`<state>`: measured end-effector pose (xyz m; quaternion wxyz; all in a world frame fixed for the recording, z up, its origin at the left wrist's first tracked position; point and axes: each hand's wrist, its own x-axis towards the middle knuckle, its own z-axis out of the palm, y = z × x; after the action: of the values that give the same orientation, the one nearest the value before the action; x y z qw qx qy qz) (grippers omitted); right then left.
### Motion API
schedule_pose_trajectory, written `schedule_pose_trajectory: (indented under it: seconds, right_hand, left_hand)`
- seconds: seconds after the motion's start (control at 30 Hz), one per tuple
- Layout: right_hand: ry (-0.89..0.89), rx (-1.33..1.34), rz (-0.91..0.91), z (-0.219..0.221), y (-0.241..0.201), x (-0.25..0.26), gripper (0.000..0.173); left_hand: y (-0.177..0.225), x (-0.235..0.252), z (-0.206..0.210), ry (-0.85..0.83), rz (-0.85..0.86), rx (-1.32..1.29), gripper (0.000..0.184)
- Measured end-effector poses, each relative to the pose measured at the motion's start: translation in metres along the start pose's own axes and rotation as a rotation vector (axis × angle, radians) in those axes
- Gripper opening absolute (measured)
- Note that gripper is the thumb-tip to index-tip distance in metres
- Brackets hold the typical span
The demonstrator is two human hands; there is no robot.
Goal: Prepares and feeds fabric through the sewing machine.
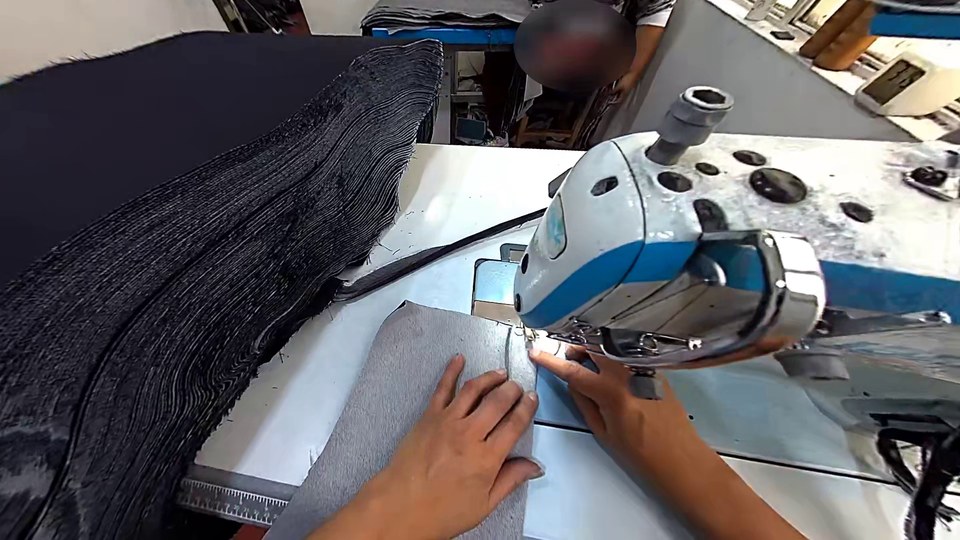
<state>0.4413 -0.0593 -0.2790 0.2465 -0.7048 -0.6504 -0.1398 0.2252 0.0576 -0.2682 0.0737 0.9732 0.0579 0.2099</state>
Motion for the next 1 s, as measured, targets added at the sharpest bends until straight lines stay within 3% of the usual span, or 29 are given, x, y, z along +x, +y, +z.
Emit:
schedule_pose_trajectory:
  seconds: [1.0]
  right_hand:
    - [-0.028, 0.034, 0.022, -0.0029, -0.0037, -0.0024, 0.042]
  left_hand:
    - [-0.0002, -0.0011, -0.0005, -0.014, 0.013, -0.022, 0.054]
